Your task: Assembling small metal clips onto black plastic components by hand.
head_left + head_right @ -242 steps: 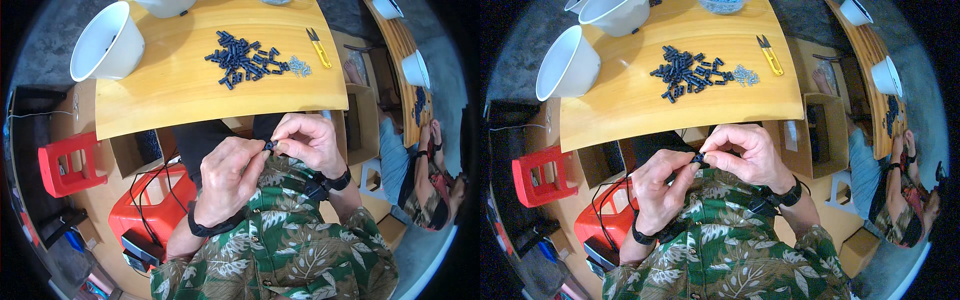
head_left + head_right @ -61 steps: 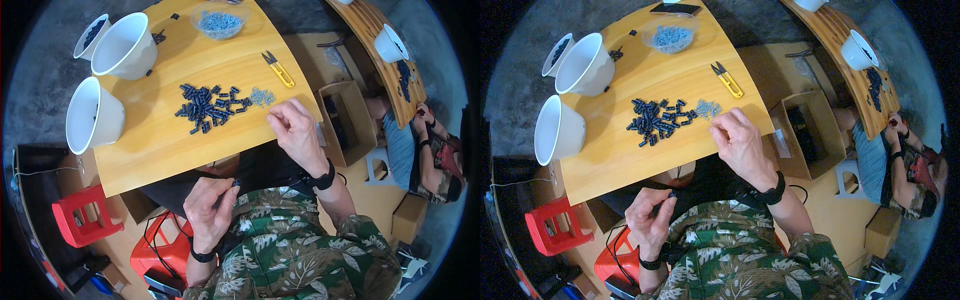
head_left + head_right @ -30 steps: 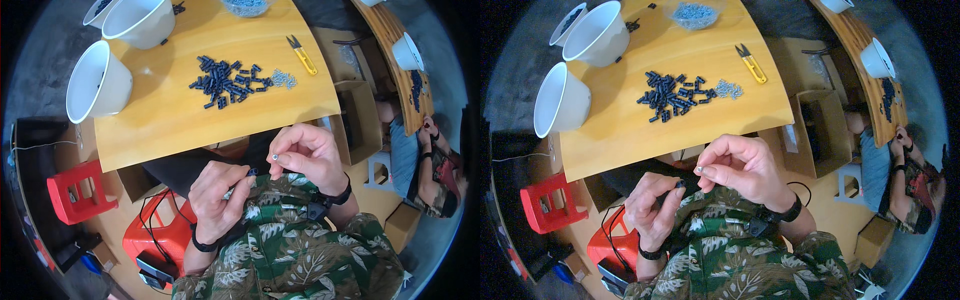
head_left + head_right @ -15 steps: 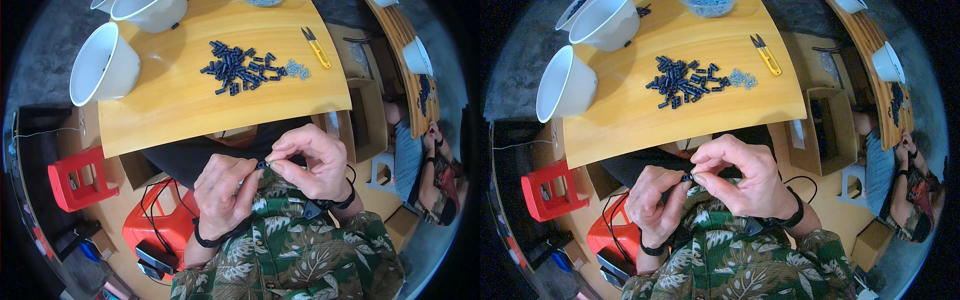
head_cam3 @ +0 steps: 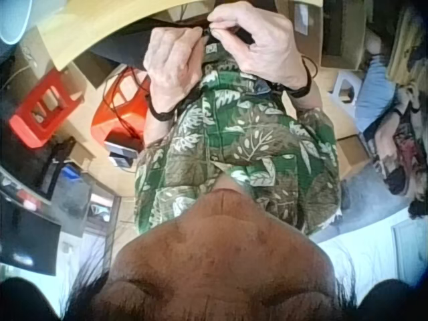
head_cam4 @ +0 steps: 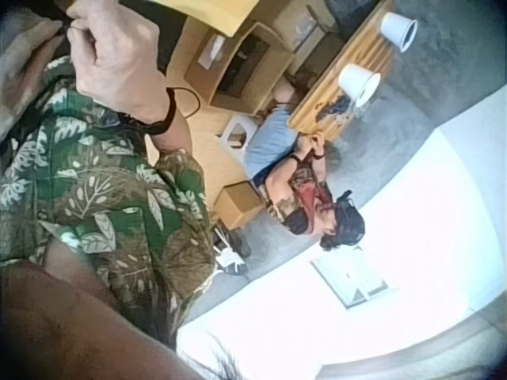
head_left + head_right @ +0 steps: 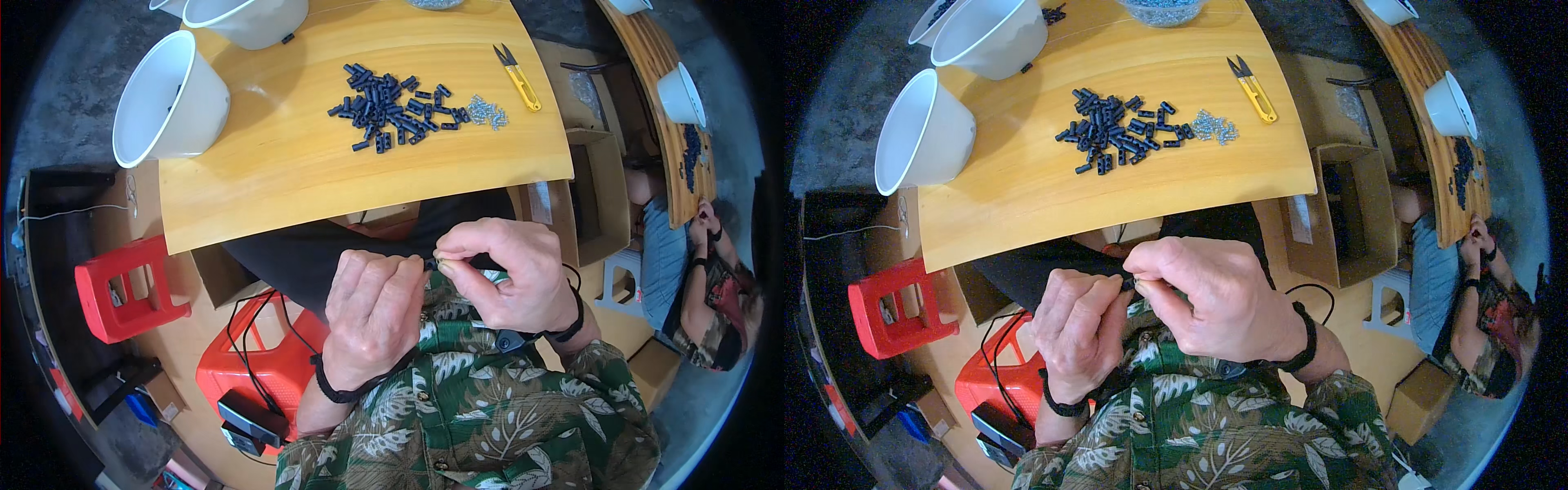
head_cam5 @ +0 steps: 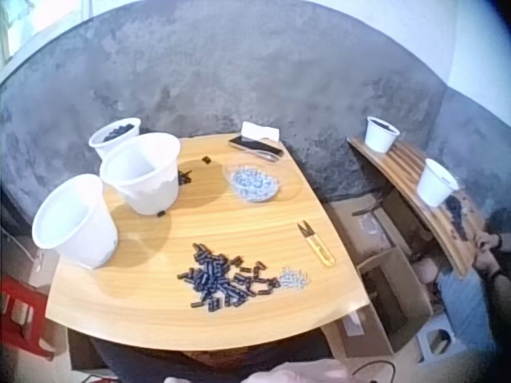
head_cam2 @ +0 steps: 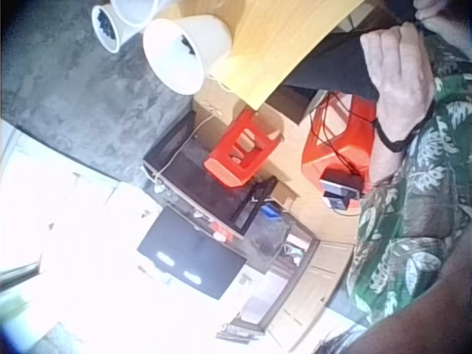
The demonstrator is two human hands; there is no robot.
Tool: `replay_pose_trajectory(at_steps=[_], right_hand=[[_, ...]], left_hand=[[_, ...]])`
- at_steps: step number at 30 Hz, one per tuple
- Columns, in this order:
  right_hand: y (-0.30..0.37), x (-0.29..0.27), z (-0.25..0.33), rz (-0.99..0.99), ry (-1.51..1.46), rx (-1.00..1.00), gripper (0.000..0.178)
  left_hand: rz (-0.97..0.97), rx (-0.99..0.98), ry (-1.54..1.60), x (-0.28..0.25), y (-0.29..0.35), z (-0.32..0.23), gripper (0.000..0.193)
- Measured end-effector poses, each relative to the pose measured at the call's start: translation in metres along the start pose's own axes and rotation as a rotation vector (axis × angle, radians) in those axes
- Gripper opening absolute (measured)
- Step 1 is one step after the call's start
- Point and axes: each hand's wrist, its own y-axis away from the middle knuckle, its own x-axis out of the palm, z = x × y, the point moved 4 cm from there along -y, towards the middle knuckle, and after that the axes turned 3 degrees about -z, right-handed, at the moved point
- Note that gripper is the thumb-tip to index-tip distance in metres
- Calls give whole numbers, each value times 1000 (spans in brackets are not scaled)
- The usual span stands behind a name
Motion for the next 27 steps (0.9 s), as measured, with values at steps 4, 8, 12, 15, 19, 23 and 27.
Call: replay_pose_trajectory(at_steps=[4,8,12,15,19,23,27], right_hand=[[1,3,0,17,47,-45,25],[1,5,4,47,90,-53,26],[1,5,-5,109,-119,147,25],[4,5,-26,165,-373,302,28],[8,13,-37,208,-772,544,25],[15,27,-49,238,-950,657,17],[18,34,-56,214,-785,615,9]], left_hand=[[13,-15,-21,0,0,-1,34],[10,-42,-27,-1,2,1,31],[12,-59,-14,-3,4,4,32],[2,-87,73,-5,3,5,32],[-18,-55,134,-4,2,5,32],[-25,-69,124,-4,3,4,30],[10,-101,74,-1,8,12,31]])
